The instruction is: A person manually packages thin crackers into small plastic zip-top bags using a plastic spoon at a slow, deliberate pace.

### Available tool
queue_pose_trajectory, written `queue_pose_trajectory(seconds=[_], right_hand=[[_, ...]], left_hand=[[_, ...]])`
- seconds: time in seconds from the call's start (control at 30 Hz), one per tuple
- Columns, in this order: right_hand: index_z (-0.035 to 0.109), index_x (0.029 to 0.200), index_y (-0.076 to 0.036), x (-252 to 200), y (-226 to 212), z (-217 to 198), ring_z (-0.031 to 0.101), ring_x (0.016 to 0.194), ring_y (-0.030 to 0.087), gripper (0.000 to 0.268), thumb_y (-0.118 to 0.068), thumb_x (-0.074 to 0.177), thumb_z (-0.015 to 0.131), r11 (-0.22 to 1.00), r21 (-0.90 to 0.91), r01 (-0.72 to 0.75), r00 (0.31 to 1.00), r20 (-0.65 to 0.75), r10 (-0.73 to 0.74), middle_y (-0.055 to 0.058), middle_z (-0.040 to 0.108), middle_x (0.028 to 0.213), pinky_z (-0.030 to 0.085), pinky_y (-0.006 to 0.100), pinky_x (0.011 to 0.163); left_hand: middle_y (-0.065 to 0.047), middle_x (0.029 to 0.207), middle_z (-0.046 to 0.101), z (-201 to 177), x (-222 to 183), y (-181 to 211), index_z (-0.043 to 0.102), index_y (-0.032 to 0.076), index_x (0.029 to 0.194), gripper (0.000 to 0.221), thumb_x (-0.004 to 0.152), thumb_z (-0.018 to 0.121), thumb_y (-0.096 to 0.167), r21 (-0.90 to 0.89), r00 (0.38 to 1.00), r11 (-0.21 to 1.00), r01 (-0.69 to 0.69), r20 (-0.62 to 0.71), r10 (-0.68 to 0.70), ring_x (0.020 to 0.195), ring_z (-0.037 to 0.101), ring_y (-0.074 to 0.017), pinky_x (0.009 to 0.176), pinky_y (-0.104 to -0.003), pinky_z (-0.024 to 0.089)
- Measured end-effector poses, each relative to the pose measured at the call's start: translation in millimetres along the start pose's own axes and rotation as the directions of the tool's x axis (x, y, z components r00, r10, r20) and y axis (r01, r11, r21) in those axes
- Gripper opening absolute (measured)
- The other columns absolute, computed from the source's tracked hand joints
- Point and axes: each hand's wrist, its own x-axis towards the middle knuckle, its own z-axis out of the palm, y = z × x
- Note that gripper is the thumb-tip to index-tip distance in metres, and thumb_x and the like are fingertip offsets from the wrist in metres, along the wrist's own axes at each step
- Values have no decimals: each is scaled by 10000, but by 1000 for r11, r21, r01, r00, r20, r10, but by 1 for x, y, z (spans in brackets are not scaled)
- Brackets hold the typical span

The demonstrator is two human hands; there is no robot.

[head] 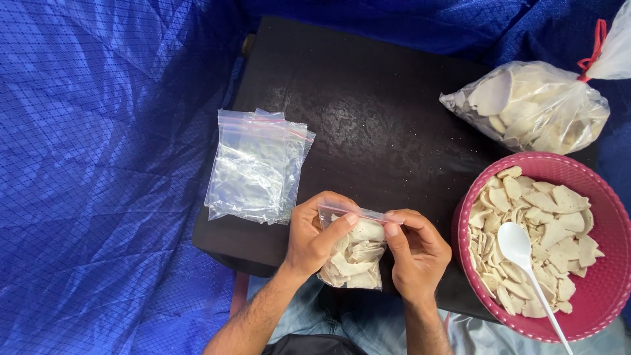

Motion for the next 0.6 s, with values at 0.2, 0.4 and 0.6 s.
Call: queue_pose_trajectory(seconds=[0.2,0.4,0.6], right_hand=[[706,1038,-32,0,-1,0,690,913,174,76,-65,974,685,1000,-6,3,1000,12,-3,107,721,982,570,247,836],[703,1031,-27,0,-2,3,682,898,172,66,-55,974,682,1000,18,12,1000,24,-12,112,715,974,556,242,816],[703,1023,-23,-1,-3,4,688,911,183,66,-56,970,683,1000,18,2,1000,20,-2,118,718,971,562,254,831]], left_hand=[[-9,885,739,-1,0,0,736,98,930,138,900,711,230,28,1000,1000,8,4,-8,758,670,-95,672,-224,526],[-35,910,740,-2,1,-2,737,101,899,94,888,700,187,26,1000,1000,-10,-6,10,857,703,-141,779,-270,562],[-34,863,744,-2,2,0,742,91,856,95,858,706,179,4,999,999,50,-21,-50,798,696,-134,728,-263,552]])
